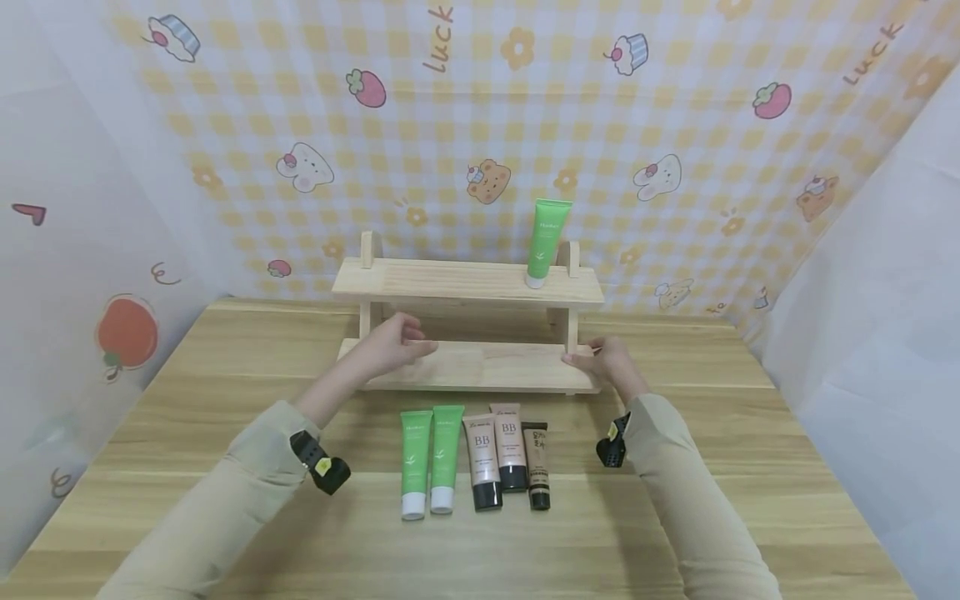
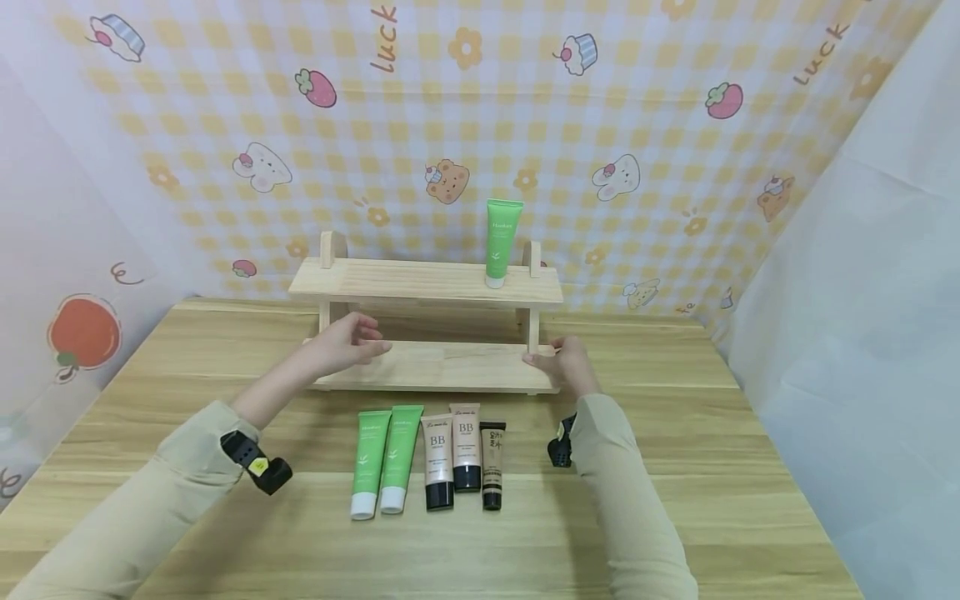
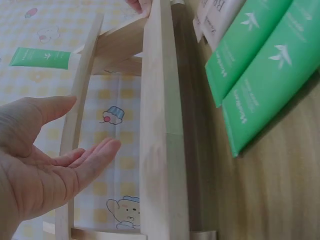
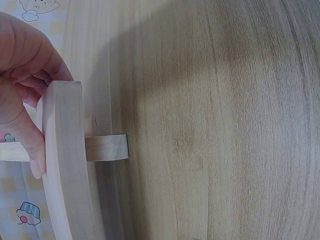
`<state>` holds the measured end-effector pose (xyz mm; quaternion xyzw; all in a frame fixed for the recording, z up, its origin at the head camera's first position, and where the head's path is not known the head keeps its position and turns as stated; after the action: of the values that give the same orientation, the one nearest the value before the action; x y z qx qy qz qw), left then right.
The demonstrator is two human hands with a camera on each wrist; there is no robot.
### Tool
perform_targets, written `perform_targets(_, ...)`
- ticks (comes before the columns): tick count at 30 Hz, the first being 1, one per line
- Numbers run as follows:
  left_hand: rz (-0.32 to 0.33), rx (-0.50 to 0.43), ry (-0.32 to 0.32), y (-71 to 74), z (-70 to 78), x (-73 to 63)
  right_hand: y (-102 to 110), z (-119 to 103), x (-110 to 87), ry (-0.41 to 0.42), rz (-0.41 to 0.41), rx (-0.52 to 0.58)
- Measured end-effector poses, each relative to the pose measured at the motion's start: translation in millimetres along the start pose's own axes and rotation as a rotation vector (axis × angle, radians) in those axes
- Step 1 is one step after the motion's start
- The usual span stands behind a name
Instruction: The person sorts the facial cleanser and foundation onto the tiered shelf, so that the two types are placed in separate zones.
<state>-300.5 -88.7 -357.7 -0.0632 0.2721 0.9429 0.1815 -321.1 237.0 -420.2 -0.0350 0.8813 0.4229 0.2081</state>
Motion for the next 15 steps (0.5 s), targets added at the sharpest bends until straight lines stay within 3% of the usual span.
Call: perform_targets(15,-0.081,0.046,0.071,-22.0,-42.3,-24.0,0,3,2.3,-0.005,0.004,-0.017)
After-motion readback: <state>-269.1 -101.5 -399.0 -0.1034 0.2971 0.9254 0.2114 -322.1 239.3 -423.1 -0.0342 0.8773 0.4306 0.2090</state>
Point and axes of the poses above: each hand's wrist, its own x-axis towards the middle knuckle, its own y-axis out of the back of the hand, z = x × y, the point moved 9 cm from there along x, towards the middle knuckle, and after that the axes turned 8 degrees about -x, right-handed, at the moved point
